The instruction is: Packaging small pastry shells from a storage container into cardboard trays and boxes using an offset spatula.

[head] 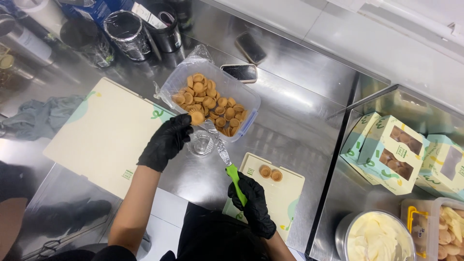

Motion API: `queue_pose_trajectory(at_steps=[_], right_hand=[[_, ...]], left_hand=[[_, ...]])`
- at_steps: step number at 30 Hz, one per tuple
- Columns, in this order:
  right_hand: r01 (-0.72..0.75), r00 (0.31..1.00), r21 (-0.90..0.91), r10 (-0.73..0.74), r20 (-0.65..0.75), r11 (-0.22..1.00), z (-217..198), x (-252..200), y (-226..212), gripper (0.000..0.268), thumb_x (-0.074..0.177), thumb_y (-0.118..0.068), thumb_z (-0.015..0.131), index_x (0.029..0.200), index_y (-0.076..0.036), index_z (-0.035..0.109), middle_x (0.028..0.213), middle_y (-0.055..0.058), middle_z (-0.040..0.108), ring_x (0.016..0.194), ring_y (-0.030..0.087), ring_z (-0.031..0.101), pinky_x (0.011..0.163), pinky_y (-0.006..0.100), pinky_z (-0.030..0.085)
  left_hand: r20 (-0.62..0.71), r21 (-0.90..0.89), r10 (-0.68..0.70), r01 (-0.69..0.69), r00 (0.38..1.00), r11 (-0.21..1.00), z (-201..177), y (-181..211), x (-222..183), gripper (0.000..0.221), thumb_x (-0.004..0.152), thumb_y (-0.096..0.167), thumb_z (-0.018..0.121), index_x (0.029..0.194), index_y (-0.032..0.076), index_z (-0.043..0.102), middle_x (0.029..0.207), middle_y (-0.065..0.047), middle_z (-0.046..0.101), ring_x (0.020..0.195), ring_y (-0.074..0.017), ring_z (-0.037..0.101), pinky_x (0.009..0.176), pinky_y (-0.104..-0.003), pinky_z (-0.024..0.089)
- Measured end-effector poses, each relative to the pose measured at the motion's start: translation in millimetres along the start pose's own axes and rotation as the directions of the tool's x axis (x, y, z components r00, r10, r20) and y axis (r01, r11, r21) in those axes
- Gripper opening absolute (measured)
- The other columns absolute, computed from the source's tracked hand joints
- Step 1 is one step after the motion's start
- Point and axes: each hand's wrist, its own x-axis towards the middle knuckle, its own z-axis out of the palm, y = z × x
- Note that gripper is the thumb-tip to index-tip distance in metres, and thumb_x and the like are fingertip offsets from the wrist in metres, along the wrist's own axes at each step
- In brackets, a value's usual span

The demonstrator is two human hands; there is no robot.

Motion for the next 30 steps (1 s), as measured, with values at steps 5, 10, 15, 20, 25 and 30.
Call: queue_pose_trajectory(at_steps=[5,10,15,20,25,30], right_hand=[[-0.019,1.000,-0.075,0.018,-0.011,0.997,-3,6,5,0.043,0.103,-0.021,0.051,0.139,-0.001,0.062,0.079,0.009,0.066,0.050,0.009,0.047,0.044,0.023,0.036],[-0.050,0.999,-0.101,0.051,0.004,0.994,-10,8,10,0.042,0.104,-0.020,0.050,0.140,-0.001,0.062,0.077,0.007,0.064,0.049,0.008,0.044,0.044,0.023,0.034],[-0.017,1.000,-0.283,0.010,-0.025,0.959,-9,9,18,0.040,0.103,-0.015,0.056,0.141,-0.005,0.064,0.076,0.005,0.063,0.056,0.006,0.047,0.049,0.022,0.037],[-0.016,0.998,-0.234,0.002,-0.060,0.972,-16,17,37,0.038,0.102,-0.014,0.057,0.137,-0.003,0.066,0.073,0.007,0.065,0.052,0.007,0.045,0.047,0.022,0.035],[-0.003,0.997,-0.146,-0.008,-0.074,0.989,-23,28,50,0.037,0.102,-0.012,0.058,0.136,-0.002,0.067,0.073,0.008,0.064,0.052,0.007,0.046,0.046,0.023,0.034],[0.013,0.998,-0.259,-0.030,-0.061,0.966,-41,37,67,0.037,0.104,-0.012,0.058,0.138,-0.001,0.066,0.075,0.007,0.065,0.049,0.007,0.043,0.046,0.023,0.035]], left_hand=[[0.057,-0.089,-0.018,0.023,0.998,0.996,-2,-31,-14,0.023,0.087,0.021,0.078,0.105,0.011,0.069,0.087,0.002,0.068,0.078,-0.0153,0.064,0.064,-0.030,0.048],[0.046,-0.142,-0.013,0.019,0.999,0.990,-7,-49,-17,0.021,0.088,0.019,0.078,0.104,0.010,0.069,0.087,0.000,0.068,0.077,-0.0159,0.064,0.063,-0.030,0.049],[-0.089,-0.126,-0.083,0.072,0.992,0.989,-8,-52,-34,0.018,0.092,0.020,0.074,0.105,0.010,0.068,0.085,-0.003,0.067,0.072,-0.0143,0.063,0.062,-0.028,0.051],[-0.102,-0.058,-0.044,0.038,0.994,0.998,-20,-61,-48,0.020,0.093,0.022,0.072,0.108,0.010,0.068,0.081,-0.003,0.066,0.067,-0.0145,0.059,0.054,-0.025,0.045],[-0.050,0.029,0.026,-0.025,0.998,0.999,-36,-74,-48,0.023,0.093,0.020,0.069,0.113,0.007,0.069,0.085,-0.004,0.067,0.072,-0.0142,0.059,0.059,-0.026,0.049],[-0.075,-0.120,-0.042,0.033,0.996,0.992,-20,-72,-58,0.027,0.095,0.016,0.068,0.120,0.004,0.066,0.093,-0.007,0.069,0.079,-0.0156,0.065,0.068,-0.029,0.054]])
